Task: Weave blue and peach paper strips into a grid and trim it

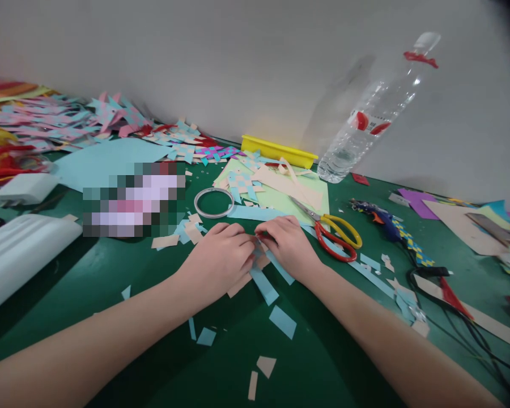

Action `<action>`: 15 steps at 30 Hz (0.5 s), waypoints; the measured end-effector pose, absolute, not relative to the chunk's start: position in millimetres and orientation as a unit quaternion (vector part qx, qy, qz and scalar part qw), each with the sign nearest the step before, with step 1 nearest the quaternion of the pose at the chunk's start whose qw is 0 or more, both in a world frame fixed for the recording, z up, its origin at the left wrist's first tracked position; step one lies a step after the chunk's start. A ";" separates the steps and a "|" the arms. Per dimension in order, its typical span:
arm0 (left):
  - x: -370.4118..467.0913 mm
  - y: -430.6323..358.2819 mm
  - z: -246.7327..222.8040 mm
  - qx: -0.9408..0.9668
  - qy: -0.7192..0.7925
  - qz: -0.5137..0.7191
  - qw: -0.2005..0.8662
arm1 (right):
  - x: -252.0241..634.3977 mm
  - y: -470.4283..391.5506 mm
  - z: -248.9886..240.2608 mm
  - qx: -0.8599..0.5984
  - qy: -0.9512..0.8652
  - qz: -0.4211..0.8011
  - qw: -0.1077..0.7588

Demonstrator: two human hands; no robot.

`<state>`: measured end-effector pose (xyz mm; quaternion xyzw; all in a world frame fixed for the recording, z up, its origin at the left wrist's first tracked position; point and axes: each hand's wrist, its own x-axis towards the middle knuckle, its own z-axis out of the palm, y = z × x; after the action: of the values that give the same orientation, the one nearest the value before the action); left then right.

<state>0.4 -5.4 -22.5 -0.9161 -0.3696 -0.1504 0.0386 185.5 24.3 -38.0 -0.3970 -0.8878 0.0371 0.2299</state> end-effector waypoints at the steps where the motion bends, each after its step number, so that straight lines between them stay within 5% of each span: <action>1: 0.4 -5.6 -22.7 -0.917 -0.369 -0.148 0.040 | 185.2 25.1 -38.1 -0.393 -0.890 0.036 0.228; 15: -0.7 -5.6 -26.3 -0.924 -0.343 -0.144 0.087 | 184.6 26.4 -39.0 -0.391 -0.885 0.068 0.243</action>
<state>-0.7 -5.6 -26.3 -0.9242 -0.3429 -0.1439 0.0870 184.6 26.4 -39.0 -0.3908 -0.8853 0.0682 0.2428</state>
